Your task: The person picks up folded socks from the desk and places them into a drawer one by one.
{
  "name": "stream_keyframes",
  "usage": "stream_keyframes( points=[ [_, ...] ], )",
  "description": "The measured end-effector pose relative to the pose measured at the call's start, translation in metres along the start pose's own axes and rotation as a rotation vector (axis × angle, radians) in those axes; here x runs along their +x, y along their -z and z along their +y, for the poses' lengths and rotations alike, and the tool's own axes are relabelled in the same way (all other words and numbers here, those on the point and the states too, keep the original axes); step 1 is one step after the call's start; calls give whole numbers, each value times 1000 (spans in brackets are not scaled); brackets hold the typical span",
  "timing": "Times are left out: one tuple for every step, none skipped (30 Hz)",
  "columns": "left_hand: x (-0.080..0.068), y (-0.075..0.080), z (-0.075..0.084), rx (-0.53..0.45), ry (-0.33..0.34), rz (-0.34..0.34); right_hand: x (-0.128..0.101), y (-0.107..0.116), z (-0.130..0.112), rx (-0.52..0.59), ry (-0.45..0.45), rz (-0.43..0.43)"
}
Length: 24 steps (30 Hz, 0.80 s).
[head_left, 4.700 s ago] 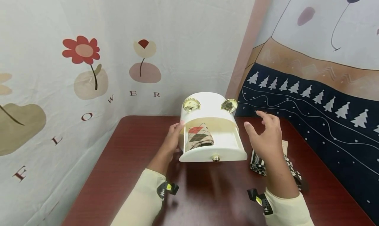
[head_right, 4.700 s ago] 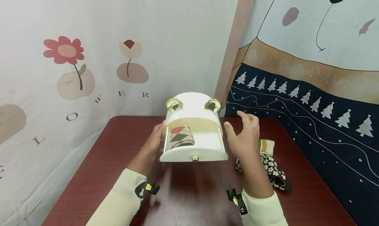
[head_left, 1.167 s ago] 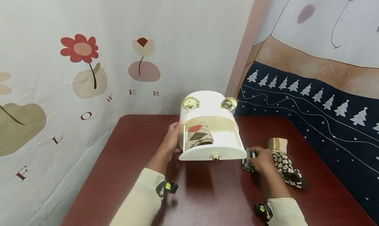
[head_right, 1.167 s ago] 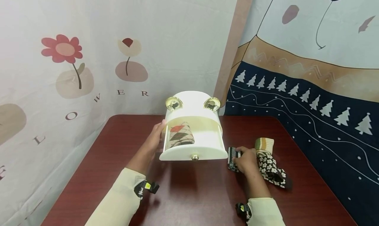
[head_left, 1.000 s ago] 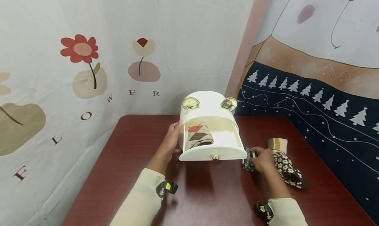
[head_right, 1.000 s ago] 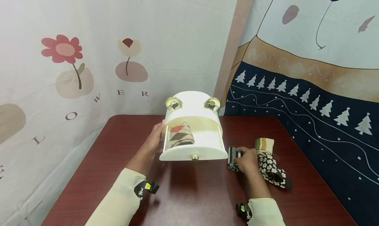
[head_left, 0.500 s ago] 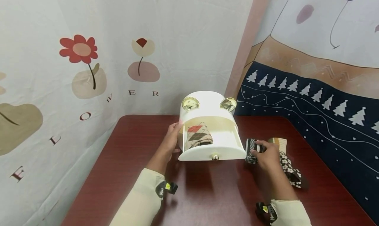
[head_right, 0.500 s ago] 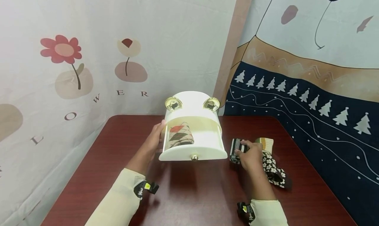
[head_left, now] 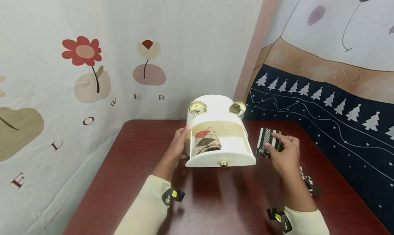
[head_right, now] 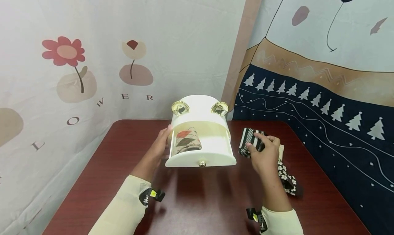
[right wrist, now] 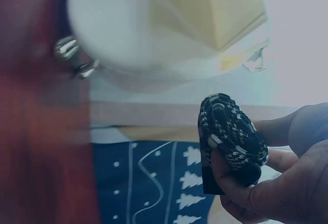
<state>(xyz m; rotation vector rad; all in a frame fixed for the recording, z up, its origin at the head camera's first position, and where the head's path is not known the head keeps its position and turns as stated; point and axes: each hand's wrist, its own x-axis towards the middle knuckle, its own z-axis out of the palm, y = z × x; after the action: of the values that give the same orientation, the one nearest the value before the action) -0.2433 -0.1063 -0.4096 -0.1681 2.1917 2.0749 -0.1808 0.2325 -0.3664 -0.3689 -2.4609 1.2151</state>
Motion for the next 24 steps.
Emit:
stream_keyframes(
  points=[
    [0, 0, 0, 0, 0, 0, -1, 1, -3, 10, 2, 9],
    [0, 0, 0, 2, 0, 0, -2, 3, -6, 13, 10, 20],
    [0, 0, 0, 3, 0, 0, -3, 4, -9, 16, 24, 30],
    [0, 0, 0, 3, 1, 1, -4, 5, -12, 17, 35, 42],
    [0, 0, 0, 4, 1, 1, -5, 6, -15, 17, 48, 54],
    [0, 0, 0, 3, 2, 2, -7, 7, -18, 18, 62, 65],
    [0, 0, 0, 3, 2, 2, -8, 8, -21, 21, 75, 75],
    [0, 0, 0, 3, 3, 2, -9, 8, -24, 24, 90, 86],
    [0, 0, 0, 4, 3, 2, -11, 9, -27, 28, 103, 96],
    [0, 0, 0, 2, 3, 3, -13, 10, -30, 32, 115, 103],
    [0, 0, 0, 1, 2, 3, -14, 10, -34, 39, 129, 110],
    [0, 0, 0, 0, 1, 3, -16, 11, -37, 48, 142, 116],
    [0, 0, 0, 0, 0, 4, -17, 11, -40, 62, 159, 119],
    [0, 0, 0, -2, -1, 4, -19, 10, -43, 79, 176, 118],
    [0, 0, 0, -2, -1, 5, -20, 10, -46, 98, 192, 113],
    [0, 0, 0, -4, -2, 4, -22, 9, -49, 110, 207, 107],
    [0, 0, 0, -3, -2, 5, -23, 8, -52, 125, 218, 96],
    [0, 0, 0, 0, -3, 5, -24, 8, -54, 146, 226, 79],
    [-1, -1, 0, 2, -4, 5, -25, 7, -57, 162, 233, 60],
    [-1, -1, 0, 3, -2, 4, -26, 6, -59, 171, 235, 42],
    [-1, -1, 0, 5, -1, 3, -27, 5, -62, 179, 235, 25],
    [-1, -1, 0, 6, -1, 2, -28, 3, -64, 185, 237, 10],
    [-1, 0, 0, 6, 0, 1, -28, 2, -66, 197, 239, -5],
    [-1, 0, 0, 6, 0, 0, -29, 1, -68, 204, 242, -15]
  ],
)
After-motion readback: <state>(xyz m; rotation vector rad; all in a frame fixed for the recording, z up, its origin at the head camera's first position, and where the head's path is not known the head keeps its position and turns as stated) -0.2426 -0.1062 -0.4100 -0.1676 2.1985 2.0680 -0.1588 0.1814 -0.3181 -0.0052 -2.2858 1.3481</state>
